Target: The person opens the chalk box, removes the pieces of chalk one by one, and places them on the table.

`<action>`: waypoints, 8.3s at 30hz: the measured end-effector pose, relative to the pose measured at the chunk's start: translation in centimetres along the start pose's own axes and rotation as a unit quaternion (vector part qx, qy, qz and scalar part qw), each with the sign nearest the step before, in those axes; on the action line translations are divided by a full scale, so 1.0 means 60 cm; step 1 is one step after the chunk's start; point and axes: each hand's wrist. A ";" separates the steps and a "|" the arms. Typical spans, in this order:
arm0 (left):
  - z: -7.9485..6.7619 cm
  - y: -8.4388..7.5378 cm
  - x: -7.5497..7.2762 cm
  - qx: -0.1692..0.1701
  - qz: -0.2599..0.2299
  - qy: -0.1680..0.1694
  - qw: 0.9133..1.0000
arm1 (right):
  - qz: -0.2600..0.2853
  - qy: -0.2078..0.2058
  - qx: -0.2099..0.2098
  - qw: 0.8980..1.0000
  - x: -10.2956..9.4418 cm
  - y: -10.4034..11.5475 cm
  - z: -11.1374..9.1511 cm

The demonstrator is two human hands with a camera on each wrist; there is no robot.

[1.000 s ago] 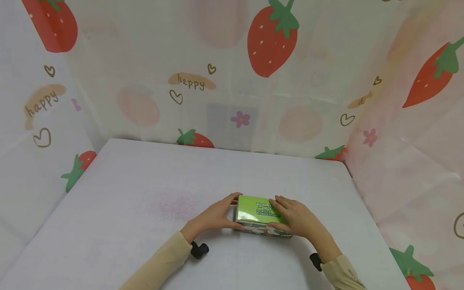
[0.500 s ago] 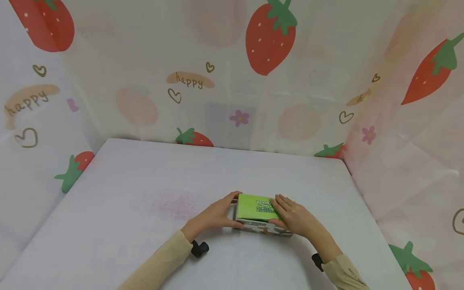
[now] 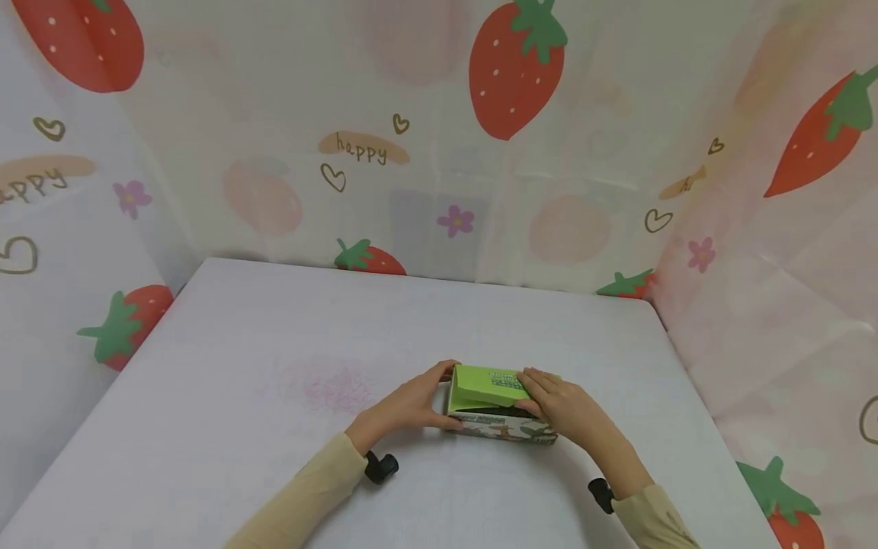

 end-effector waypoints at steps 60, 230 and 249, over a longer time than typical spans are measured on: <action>0.005 0.003 0.003 0.033 0.006 0.002 0.999 | 0.241 -0.064 0.208 0.946 -0.055 -0.103 0.068; -0.060 -0.078 0.019 0.090 -0.186 0.022 0.978 | 0.223 -0.350 0.330 0.848 -0.023 0.011 -0.049; 0.012 -0.116 -0.019 0.106 0.064 -0.115 0.986 | 0.147 -0.103 0.181 0.967 0.019 -0.012 -0.002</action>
Point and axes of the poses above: each hand's wrist, its own z-axis towards the middle knuckle, its own x-axis out of the palm, y = z × x, and after that the axes turned 15 degrees about y, right-handed
